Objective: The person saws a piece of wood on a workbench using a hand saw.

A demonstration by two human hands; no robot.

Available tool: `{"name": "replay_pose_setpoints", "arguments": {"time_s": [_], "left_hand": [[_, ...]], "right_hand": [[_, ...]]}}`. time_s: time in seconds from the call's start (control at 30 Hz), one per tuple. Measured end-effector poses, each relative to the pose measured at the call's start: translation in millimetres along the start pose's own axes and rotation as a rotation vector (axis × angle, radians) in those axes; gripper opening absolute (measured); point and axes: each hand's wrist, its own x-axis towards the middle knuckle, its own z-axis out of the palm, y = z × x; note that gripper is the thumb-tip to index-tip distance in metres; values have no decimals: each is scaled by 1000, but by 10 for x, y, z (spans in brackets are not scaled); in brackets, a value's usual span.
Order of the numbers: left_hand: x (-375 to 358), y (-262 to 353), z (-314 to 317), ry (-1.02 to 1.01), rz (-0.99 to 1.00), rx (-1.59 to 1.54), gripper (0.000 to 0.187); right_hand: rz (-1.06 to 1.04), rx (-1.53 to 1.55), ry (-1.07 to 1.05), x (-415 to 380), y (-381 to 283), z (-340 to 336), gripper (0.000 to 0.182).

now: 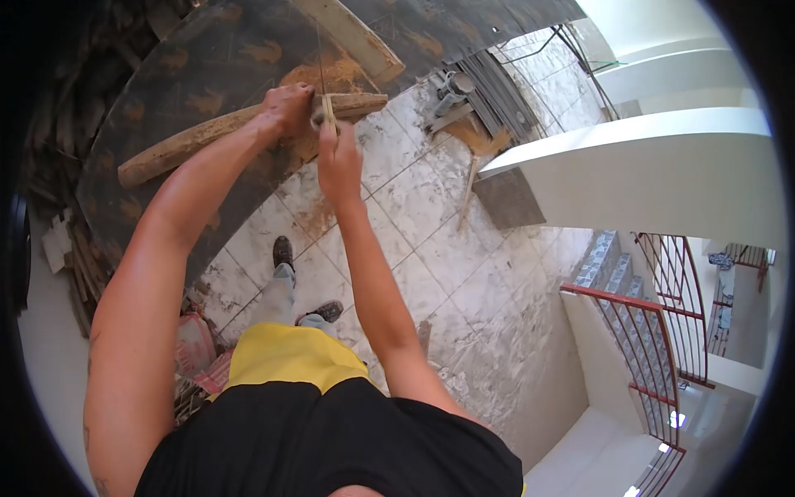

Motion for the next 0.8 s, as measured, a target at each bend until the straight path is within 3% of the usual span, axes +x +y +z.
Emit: {"name": "replay_pose_setpoints", "arguments": {"time_s": [0.1, 0.17, 0.2, 0.27, 0.3, 0.37, 0.47, 0.57, 0.63, 0.67, 0.73, 0.77, 0.8], "left_hand": [[-2, 36, -31, -10, 2, 22, 50], [3, -5, -59, -24, -15, 35, 51], [2, -26, -39, -4, -10, 31, 52], [-8, 12, 63, 2, 31, 30, 53], [11, -36, 104, 38, 37, 36, 54], [33, -8, 105, 69, 42, 39, 55], [43, -40, 94, 65, 0, 7, 57], [63, -57, 113, 48, 28, 43, 55], [20, 7, 77, 26, 16, 42, 55], [26, -6, 28, 8, 12, 50, 55], [21, -47, 30, 17, 26, 55, 56], [9, -22, 38, 30, 39, 45, 57], [-9, -21, 32, 32, 34, 40, 57]], "right_hand": [[-6, -85, -2, -1013, 167, -402, 38], [264, -76, -83, -1632, 127, -744, 34], [264, -68, -89, -1548, 171, -689, 34], [-117, -215, -42, -1220, 303, -545, 28], [113, -74, -53, -791, 142, -365, 26], [-118, -52, -1, 53, 155, 32, 36], [-156, 52, 41, 234, 62, 106, 35], [-35, -11, 30, -770, 155, -304, 34], [347, -44, -73, -1456, 132, -686, 32], [336, -40, -84, -1375, 127, -693, 32], [146, -80, -52, -1342, 115, -666, 31], [18, -111, -17, -939, 257, -434, 29], [-282, -78, 58, -430, 411, -124, 38]]}}
